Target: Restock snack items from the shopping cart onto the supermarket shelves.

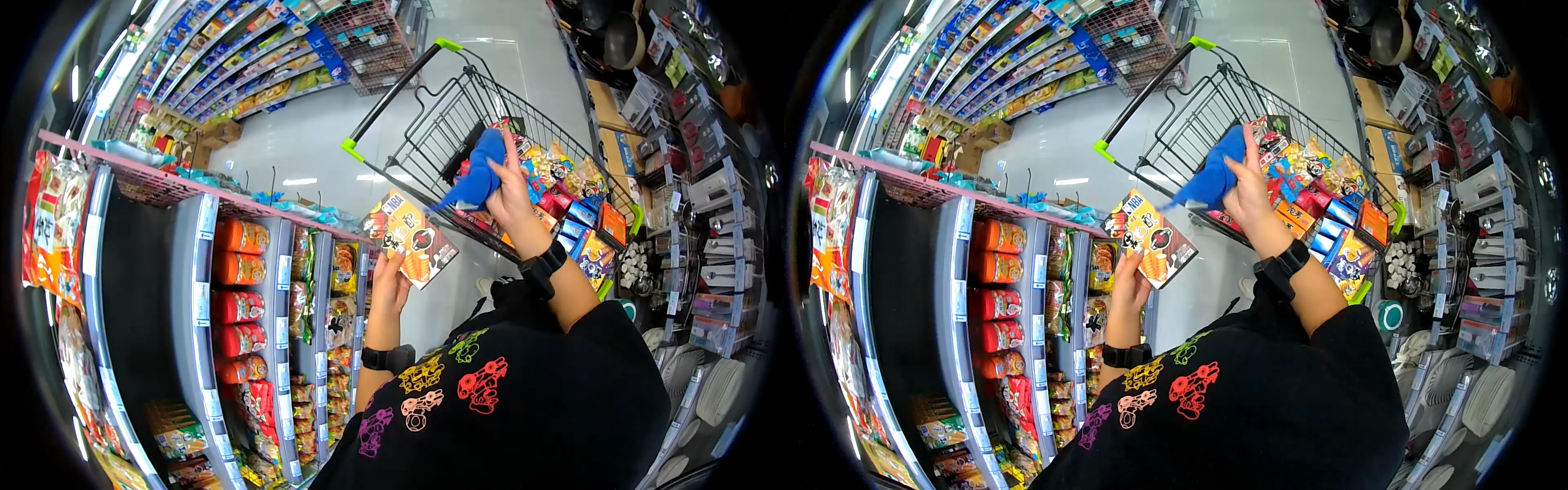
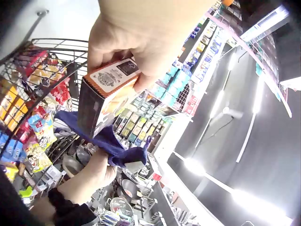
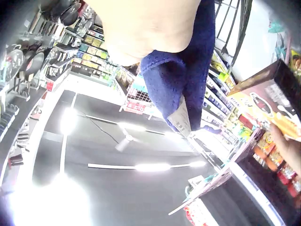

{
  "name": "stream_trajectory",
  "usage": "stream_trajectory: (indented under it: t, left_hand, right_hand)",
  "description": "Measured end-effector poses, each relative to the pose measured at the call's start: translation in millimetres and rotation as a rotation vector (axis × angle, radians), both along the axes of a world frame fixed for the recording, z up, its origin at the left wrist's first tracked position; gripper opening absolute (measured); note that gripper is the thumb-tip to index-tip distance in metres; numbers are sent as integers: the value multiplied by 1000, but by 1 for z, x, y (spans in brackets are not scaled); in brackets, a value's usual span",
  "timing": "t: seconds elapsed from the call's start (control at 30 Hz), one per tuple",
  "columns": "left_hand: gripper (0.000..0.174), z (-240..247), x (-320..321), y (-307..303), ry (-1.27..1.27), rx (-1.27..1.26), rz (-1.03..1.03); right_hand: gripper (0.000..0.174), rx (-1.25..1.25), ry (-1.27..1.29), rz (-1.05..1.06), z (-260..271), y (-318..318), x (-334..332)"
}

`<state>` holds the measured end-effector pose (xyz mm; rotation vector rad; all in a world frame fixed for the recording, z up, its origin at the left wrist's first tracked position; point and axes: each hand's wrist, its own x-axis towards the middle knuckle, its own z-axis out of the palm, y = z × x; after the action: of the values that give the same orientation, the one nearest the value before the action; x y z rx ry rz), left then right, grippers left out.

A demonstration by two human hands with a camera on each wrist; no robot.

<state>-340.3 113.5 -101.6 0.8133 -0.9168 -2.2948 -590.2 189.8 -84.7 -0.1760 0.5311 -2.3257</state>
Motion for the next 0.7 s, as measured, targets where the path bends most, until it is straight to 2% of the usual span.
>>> stream_trajectory:
  t: [0.1, 0.13, 0.23, 0.3, 0.4, 0.5, 0.53, 0.63, 0.7]
  left_hand:
    - [35, 0, 1, 3, -13, 6, 48]
    - [34, -1, 1, 4, -6, 22, 51]
    - [34, -12, 3, 0, 55, 48, 63]
    - [34, -12, 2, 1, 35, 36, 124]
    - [32, -9, 3, -1, 44, 32, 134]
    - [31, -14, 2, -5, 18, 36, 123]
    - [30, -9, -1, -3, 26, 42, 118]
    - [30, -5, -2, -2, 54, 53, 91]
    - [31, -1, -3, -2, 49, 36, 90]
  right_hand:
    - [67, -50, -98, 2, 12, -4, 8]
    - [67, -11, -141, -5, -2, -7, 10]
    - [62, 243, -380, 21, -56, -11, 27]
    - [60, 375, -449, 209, -138, -8, 34]
    - [56, 758, -320, 222, -129, 6, 56]
    - [45, 843, -358, 392, -160, 8, 43]
    - [37, 912, -360, 410, -140, 12, 46]
    - [37, 980, -95, 668, -114, 30, 47]
    - [32, 942, -8, 811, -102, 40, 53]
